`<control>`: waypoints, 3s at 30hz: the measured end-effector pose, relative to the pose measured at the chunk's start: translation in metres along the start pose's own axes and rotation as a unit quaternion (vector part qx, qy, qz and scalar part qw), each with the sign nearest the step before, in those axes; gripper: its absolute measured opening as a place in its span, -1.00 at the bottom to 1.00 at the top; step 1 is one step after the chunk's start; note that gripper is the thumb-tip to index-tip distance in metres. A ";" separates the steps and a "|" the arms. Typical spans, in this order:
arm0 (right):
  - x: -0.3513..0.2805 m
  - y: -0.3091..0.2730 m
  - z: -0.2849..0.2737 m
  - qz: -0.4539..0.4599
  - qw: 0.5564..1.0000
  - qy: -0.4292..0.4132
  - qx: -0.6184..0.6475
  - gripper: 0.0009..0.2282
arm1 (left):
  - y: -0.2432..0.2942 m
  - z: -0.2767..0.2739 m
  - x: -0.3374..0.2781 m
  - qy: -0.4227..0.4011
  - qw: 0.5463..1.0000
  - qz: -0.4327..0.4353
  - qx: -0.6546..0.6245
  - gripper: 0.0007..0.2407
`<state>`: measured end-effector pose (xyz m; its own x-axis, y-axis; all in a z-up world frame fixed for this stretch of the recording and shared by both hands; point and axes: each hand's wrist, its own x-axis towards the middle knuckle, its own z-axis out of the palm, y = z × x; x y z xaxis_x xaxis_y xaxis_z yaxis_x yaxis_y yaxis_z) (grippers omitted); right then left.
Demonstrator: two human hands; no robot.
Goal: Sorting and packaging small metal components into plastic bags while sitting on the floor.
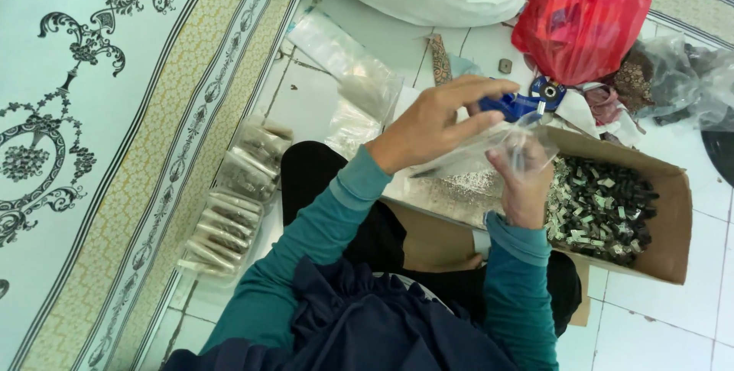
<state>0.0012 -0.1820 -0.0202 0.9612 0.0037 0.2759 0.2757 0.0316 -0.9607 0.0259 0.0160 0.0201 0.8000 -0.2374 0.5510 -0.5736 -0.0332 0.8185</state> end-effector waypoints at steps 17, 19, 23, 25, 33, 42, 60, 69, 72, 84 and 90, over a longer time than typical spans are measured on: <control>0.003 0.109 -0.057 0.149 0.988 0.015 -0.042 -0.79 | -0.044 -0.020 -0.095 -0.011 0.950 -0.311 0.036 -0.71; 0.008 0.116 -0.055 0.163 0.984 0.000 -0.068 -0.78 | -0.045 -0.021 -0.098 -0.022 0.948 -0.315 0.037 -0.70; 0.033 0.105 -0.052 0.156 0.980 -0.022 -0.124 -0.79 | -0.047 -0.025 -0.104 -0.025 0.938 -0.342 0.054 -0.71; 0.046 0.087 -0.047 0.136 0.980 -0.024 -0.144 -0.81 | -0.049 -0.026 -0.108 -0.020 0.935 -0.349 0.059 -0.71; 0.031 0.094 -0.051 0.096 0.971 -0.122 -0.182 -0.79 | -0.059 -0.025 -0.114 -0.017 0.936 -0.349 0.047 -0.63; -0.062 0.165 -0.077 0.075 0.967 -0.173 -0.170 -0.80 | -0.092 0.020 -0.109 -0.127 0.944 -0.287 0.103 -0.63; -0.076 0.202 -0.083 0.177 0.951 -0.011 -0.252 -0.77 | -0.165 0.075 -0.160 -0.079 0.900 -0.426 0.047 -0.69; -0.075 0.224 -0.062 0.044 0.903 0.066 -0.423 -0.83 | -0.128 0.072 -0.130 -0.016 0.889 -0.443 0.118 -0.65; -0.077 0.219 -0.055 0.030 0.908 0.078 -0.411 -0.72 | -0.112 0.072 -0.128 0.005 0.906 -0.393 0.159 -0.71; -0.072 0.194 -0.055 -0.065 0.772 -0.103 -0.624 -0.72 | -0.189 0.101 -0.177 -0.161 0.855 -0.018 0.492 -0.90; -0.075 0.196 -0.076 -0.095 0.800 -0.161 -0.570 -0.54 | -0.186 0.101 -0.178 -0.074 0.863 0.078 0.493 -0.89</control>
<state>-0.0158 -0.2519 -0.2314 0.8981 0.3708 0.2364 0.4254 -0.8688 -0.2533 -0.0276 -0.0334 -0.2470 0.7103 -0.4330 0.5549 -0.6016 -0.7827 0.1594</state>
